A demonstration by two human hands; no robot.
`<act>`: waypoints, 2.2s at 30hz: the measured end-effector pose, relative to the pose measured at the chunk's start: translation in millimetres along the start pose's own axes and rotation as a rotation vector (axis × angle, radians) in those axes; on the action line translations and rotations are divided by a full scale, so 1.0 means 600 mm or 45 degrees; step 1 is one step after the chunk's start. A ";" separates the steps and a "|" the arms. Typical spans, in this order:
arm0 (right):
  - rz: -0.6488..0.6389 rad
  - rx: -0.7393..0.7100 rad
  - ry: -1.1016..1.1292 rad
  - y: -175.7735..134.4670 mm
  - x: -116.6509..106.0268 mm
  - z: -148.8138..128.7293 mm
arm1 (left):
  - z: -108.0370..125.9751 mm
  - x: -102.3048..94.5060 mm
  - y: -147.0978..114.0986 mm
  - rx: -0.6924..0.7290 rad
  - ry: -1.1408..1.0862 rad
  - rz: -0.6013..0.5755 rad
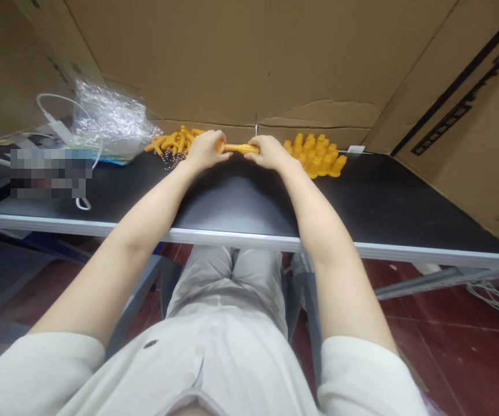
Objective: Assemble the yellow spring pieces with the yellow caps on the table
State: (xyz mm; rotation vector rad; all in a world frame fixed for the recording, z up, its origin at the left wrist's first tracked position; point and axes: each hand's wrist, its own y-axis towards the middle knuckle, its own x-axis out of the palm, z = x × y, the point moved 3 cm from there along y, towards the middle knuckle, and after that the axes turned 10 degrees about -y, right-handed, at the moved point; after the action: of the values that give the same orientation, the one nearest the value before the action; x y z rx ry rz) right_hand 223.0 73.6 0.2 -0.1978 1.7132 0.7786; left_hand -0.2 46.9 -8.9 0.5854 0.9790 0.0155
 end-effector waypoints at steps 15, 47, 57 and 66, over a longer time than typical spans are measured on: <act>0.030 -0.066 -0.042 0.002 0.013 0.037 | -0.012 -0.002 -0.002 -0.052 0.030 0.031; 0.073 0.141 0.357 0.007 0.004 -0.012 | -0.060 0.024 0.007 0.005 -0.119 -0.032; -0.036 0.123 -0.559 -0.017 0.040 -0.006 | -0.088 0.039 0.022 0.063 -0.202 -0.057; -0.099 0.206 -0.677 -0.016 0.059 0.029 | -0.083 0.041 0.020 0.074 -0.104 -0.038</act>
State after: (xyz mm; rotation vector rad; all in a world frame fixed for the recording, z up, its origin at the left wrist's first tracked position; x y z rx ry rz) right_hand 231.5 85.9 -37.8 0.0535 1.2468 0.5673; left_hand -22.4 86.9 -43.1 0.6197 0.9108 -0.0632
